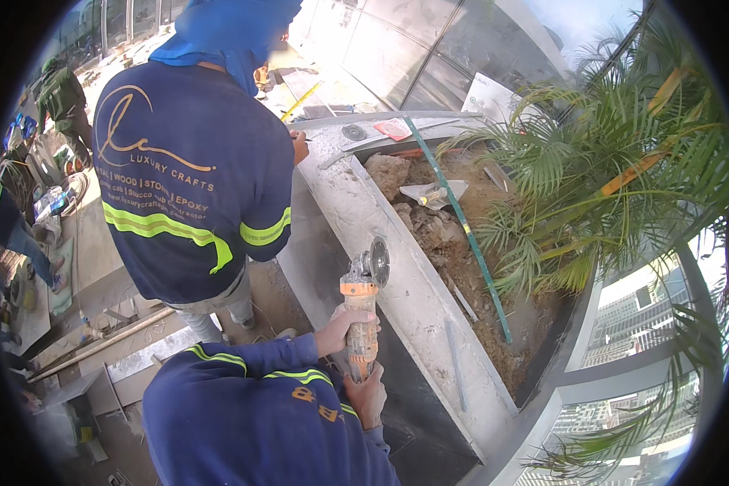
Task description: The person uses an angle grinder to cut a long stone slab on a construction site. Another worker measures the slab with a tape measure while the cutter continues the cut along the marked line.
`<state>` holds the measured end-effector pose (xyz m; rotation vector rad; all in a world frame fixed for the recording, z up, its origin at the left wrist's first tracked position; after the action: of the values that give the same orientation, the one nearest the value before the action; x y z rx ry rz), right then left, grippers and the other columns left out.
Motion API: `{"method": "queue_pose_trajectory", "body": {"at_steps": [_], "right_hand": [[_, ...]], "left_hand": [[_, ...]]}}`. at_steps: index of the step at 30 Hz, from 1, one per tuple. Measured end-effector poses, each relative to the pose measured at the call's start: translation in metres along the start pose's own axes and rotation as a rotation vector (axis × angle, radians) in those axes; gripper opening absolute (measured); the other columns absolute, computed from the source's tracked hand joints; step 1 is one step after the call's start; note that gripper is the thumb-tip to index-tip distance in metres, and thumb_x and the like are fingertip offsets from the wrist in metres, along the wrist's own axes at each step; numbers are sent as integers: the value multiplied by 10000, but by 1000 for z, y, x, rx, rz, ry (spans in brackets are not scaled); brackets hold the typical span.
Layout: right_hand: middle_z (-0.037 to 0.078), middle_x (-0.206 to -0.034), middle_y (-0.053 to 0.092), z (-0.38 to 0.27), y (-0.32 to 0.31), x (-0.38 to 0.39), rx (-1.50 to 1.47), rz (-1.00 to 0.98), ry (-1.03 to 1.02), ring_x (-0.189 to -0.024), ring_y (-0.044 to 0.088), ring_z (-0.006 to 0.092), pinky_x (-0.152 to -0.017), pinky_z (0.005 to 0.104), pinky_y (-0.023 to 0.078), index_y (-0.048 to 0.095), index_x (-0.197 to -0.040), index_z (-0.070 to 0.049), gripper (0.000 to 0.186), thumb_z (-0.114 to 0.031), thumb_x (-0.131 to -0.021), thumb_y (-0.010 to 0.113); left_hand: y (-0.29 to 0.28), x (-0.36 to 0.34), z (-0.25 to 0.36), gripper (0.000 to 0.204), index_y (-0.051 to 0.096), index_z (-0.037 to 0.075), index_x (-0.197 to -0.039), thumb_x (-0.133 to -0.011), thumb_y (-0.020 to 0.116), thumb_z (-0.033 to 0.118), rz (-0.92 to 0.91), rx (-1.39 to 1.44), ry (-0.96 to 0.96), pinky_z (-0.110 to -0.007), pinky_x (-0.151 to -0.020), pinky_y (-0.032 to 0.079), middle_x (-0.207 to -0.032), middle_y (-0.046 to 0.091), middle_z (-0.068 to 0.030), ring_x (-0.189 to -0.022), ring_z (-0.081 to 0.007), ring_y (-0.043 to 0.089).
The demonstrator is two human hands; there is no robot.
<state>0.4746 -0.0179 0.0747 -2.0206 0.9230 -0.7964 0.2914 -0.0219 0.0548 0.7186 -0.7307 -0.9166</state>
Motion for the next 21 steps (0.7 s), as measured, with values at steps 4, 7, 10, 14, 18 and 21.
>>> {"method": "queue_pose_trajectory", "body": {"at_steps": [4,7,10,14,18,21], "right_hand": [[298,-914,715,3,2,-2,-20,8,-15,-863,695,498,-775,563,544,444,-1355,-55,717,-429,-822,744],[298,-905,712,8,6,-6,-5,-1,-38,-854,692,500,-771,569,542,444,-1352,-56,717,-426,-819,747],[294,-892,710,11,10,-10,-2,-5,-63,-846,689,499,-764,572,541,443,-1351,-57,721,-430,-814,748],[305,-939,706,10,12,-16,-20,-51,-40,-897,683,505,-792,568,534,431,-1359,-61,745,-428,-802,763],[291,-910,710,7,15,-23,10,-65,-79,-855,691,494,-779,570,541,435,-1365,-71,725,-437,-817,737],[289,-933,713,6,12,-25,23,-79,-53,-874,694,492,-801,569,539,430,-1371,-70,742,-448,-811,738]], "left_hand": [[-1,-2,-2,374,576,53,-1158,-845,758,147,10,-13,-16,-448,-805,607,-1003,681,-123,-936,-277,713],[-5,-5,-5,384,574,54,-1162,-842,764,149,31,-21,-17,-443,-806,605,-1000,678,-116,-939,-276,712],[-10,-7,-6,387,573,55,-1161,-839,769,143,69,-25,-24,-441,-808,603,-994,676,-113,-937,-275,711],[-16,-10,-7,395,571,54,-1163,-835,774,140,98,-13,-18,-443,-813,601,-992,674,-118,-942,-276,710],[-26,-13,-4,394,578,53,-1168,-837,771,142,94,-7,19,-450,-821,601,-1001,675,-121,-953,-279,709],[-22,-12,0,364,591,52,-1147,-842,765,147,118,16,-33,-452,-825,601,-1008,676,-119,-965,-279,707]]}}
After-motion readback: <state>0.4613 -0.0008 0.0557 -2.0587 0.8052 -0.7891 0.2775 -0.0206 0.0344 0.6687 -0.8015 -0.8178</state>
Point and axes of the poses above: each hand's wrist, its own x-axis away from the middle knuckle, its own y-axis out of the palm, z = x × y, the point moved 2 cm from there along -x, towards the middle knuckle
